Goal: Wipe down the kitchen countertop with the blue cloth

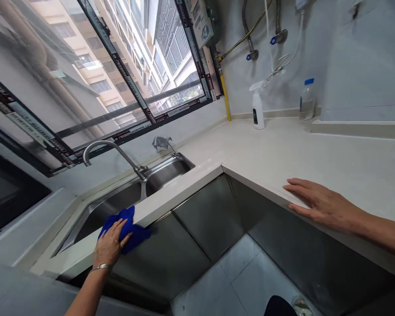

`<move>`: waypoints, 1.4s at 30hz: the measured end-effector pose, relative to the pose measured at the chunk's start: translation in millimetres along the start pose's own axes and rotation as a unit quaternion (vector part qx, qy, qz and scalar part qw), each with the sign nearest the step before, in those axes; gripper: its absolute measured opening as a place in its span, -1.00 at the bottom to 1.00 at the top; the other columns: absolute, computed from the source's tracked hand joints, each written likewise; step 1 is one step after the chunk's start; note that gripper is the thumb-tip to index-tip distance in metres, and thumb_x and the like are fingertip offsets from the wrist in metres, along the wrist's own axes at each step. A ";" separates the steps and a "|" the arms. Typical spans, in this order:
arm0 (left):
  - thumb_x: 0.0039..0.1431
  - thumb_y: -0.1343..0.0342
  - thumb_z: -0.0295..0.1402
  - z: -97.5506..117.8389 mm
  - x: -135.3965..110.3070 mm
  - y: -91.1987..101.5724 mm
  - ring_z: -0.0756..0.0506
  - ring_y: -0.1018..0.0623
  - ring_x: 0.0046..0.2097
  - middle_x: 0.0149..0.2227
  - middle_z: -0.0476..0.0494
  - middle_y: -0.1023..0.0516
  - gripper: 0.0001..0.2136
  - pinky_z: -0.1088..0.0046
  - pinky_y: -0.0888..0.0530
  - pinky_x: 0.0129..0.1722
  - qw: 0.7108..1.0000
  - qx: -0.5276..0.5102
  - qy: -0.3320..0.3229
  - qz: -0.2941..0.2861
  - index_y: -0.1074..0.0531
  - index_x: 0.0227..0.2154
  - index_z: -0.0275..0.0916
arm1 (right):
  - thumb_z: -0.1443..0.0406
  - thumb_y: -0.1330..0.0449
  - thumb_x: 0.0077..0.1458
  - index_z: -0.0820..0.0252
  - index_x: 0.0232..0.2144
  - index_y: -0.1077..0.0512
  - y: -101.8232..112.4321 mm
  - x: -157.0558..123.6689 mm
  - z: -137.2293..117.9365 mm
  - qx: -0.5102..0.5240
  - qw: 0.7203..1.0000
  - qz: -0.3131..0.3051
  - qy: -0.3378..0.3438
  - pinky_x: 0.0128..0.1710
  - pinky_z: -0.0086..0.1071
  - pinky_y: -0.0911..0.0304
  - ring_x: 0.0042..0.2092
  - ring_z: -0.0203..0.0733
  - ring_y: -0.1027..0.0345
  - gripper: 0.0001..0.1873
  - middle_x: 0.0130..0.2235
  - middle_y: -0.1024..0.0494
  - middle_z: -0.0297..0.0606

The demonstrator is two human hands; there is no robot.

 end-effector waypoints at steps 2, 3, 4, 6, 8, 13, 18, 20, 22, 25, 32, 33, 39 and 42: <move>0.23 0.19 -0.08 -18.3 -13.9 3.1 -0.29 -0.34 0.33 0.31 -0.35 -0.35 -0.38 0.03 -0.27 0.34 0.999 0.000 0.035 -0.007 -0.33 0.24 -0.31 | -0.02 -0.07 0.29 0.02 0.20 -0.41 1.8 -0.9 -1.1 0.011 1.000 -0.013 -0.011 0.18 0.08 -0.35 0.29 0.19 -0.27 -0.46 0.30 -0.37 -0.03; 0.23 0.21 -0.08 -26.9 -20.4 4.3 -0.30 -0.34 0.33 0.31 -0.37 -0.35 -0.38 0.02 -0.26 0.34 0.999 -0.001 0.050 -0.011 -0.34 0.23 -0.32 | 0.00 -0.07 0.30 0.03 0.21 -0.40 2.7 -1.2 -1.8 0.014 1.000 -0.020 -0.019 0.18 0.03 -0.35 0.30 0.17 -0.26 -0.47 0.32 -0.35 -0.02; 0.24 0.23 -0.07 -35.4 -26.8 5.1 -0.31 -0.34 0.33 0.31 -0.39 -0.35 -0.37 0.00 -0.26 0.35 0.998 -0.004 0.062 -0.014 -0.34 0.23 -0.33 | 0.02 -0.07 0.31 0.03 0.22 -0.41 3.7 -1.4 -2.3 0.017 0.999 -0.027 -0.028 0.17 -0.02 -0.35 0.32 0.15 -0.24 -0.48 0.33 -0.33 -0.02; 0.24 0.25 -0.06 -53.9 -39.8 5.9 -0.35 -0.33 0.34 0.30 -0.44 -0.35 -0.35 -0.05 -0.24 0.35 0.996 -0.007 0.087 -0.014 -0.33 0.23 -0.38 | 0.03 -0.06 0.33 0.02 0.21 -0.42 4.6 -1.8 -2.0 0.018 0.998 -0.039 -0.046 0.16 -0.09 -0.36 0.33 0.10 -0.22 -0.50 0.35 -0.31 -0.05; 0.24 0.27 -0.03 -73.8 -52.9 5.1 -0.38 -0.31 0.34 0.30 -0.46 -0.33 -0.32 -0.13 -0.21 0.35 0.993 -0.004 0.116 -0.013 -0.31 0.24 -0.39 | 0.01 -0.05 0.33 -0.01 0.21 -0.42 3.7 -2.6 0.4 0.016 0.997 -0.050 -0.057 0.18 -0.10 -0.35 0.33 0.07 -0.21 -0.50 0.36 -0.30 -0.11; 0.25 0.34 0.05 -102.8 -72.6 -1.4 -0.39 -0.25 0.37 0.35 -0.39 -0.27 -0.26 -0.15 -0.09 0.39 0.988 0.027 0.153 -0.021 -0.21 0.31 -0.39 | -0.14 -0.04 0.26 -0.16 0.25 -0.34 -1.8 -5.4 11.8 0.004 0.997 -0.058 -0.058 0.19 0.02 -0.38 0.31 0.11 -0.25 -0.40 0.38 -0.27 -0.30; 0.21 0.44 0.14 -102.1 -73.9 -3.8 -0.36 -0.32 0.32 0.31 -0.33 -0.33 -0.24 -0.09 -0.11 0.39 0.986 0.069 0.149 0.006 -0.13 0.31 -0.20 | -0.09 -0.01 0.27 0.04 0.17 -0.41 1.3 2.7 0.1 -0.056 0.998 -0.007 -0.007 0.11 0.04 -0.43 0.22 0.13 -0.34 -0.42 0.27 -0.41 -0.15; 0.18 0.47 0.16 -102.2 -72.0 -4.5 -0.37 -0.36 0.29 0.29 -0.30 -0.36 -0.24 -0.08 -0.15 0.38 0.987 0.079 0.142 0.014 -0.10 0.32 -0.13 | -0.03 0.00 0.28 0.17 0.11 -0.44 4.3 7.9 -11.4 -0.084 0.996 0.019 0.026 0.06 0.05 -0.45 0.16 0.15 -0.39 -0.44 0.19 -0.47 -0.03; 0.18 0.48 0.14 -98.6 -66.0 -4.9 -0.41 -0.37 0.28 0.27 -0.37 -0.38 -0.22 -0.08 -0.20 0.35 0.990 0.081 0.117 0.012 -0.12 0.31 -0.20 | 0.02 0.01 0.28 0.23 0.08 -0.44 6.5 11.7 -20.9 -0.102 0.993 0.035 0.052 0.00 0.04 -0.45 0.10 0.15 -0.42 -0.47 0.12 -0.49 0.04; 0.19 0.39 0.13 -74.6 -45.8 -2.7 -0.42 -0.40 0.26 0.27 -0.42 -0.39 -0.23 -0.07 -0.30 0.30 0.996 0.067 0.052 0.013 -0.21 0.26 -0.30 | 0.08 0.00 0.27 0.25 0.05 -0.42 9.2 13.9 -28.3 -0.111 0.990 0.047 0.067 -0.04 0.01 -0.44 0.06 0.14 -0.42 -0.53 0.08 -0.48 0.06; 0.25 0.21 0.11 70.6 40.8 3.8 -0.37 -0.38 0.30 0.30 -0.41 -0.36 -0.25 0.00 -0.29 0.33 0.992 0.024 -0.119 0.033 -0.30 0.26 -0.41 | 0.13 -0.02 0.23 0.21 0.01 -0.42 9.9 14.7 -29.7 -0.100 0.993 0.053 0.046 -0.04 0.02 -0.41 0.07 0.18 -0.40 -0.59 0.07 -0.47 0.06; 0.27 0.21 0.09 93.8 54.1 5.5 -0.34 -0.37 0.31 0.31 -0.39 -0.34 -0.27 0.01 -0.28 0.34 0.990 0.020 -0.135 0.034 -0.29 0.27 -0.39 | 0.13 -0.03 0.22 0.21 0.01 -0.42 9.9 15.1 -29.4 -0.098 0.993 0.054 0.040 -0.03 0.03 -0.41 0.08 0.19 -0.39 -0.58 0.07 -0.47 0.06; 0.34 0.08 -0.01 216.7 120.7 17.7 -0.31 -0.29 0.36 0.35 -0.33 -0.27 -0.35 0.07 -0.27 0.36 0.988 0.012 -0.154 -0.020 -0.23 0.34 -0.34 | 0.20 -0.04 0.17 0.21 -0.01 -0.42 13.2 17.1 -35.1 -0.099 0.993 0.057 0.035 0.01 0.05 -0.40 0.07 0.18 -0.40 -0.62 0.06 -0.48 0.07; 0.36 0.07 -0.01 273.0 145.2 25.3 -0.33 -0.28 0.37 0.37 -0.34 -0.25 -0.36 0.06 -0.25 0.36 0.989 0.001 -0.148 -0.025 -0.20 0.35 -0.32 | 0.24 -0.07 0.15 0.23 -0.03 -0.42 16.5 17.1 -38.8 -0.106 0.992 0.061 0.041 0.01 0.02 -0.42 0.06 0.16 -0.41 -0.64 0.04 -0.48 0.08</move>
Point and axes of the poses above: each hand's wrist, its own x-axis towards the middle knuckle, its own y-axis out of the back of the hand, z = x × y, the point moved 7 cm from there along x, towards the middle knuckle
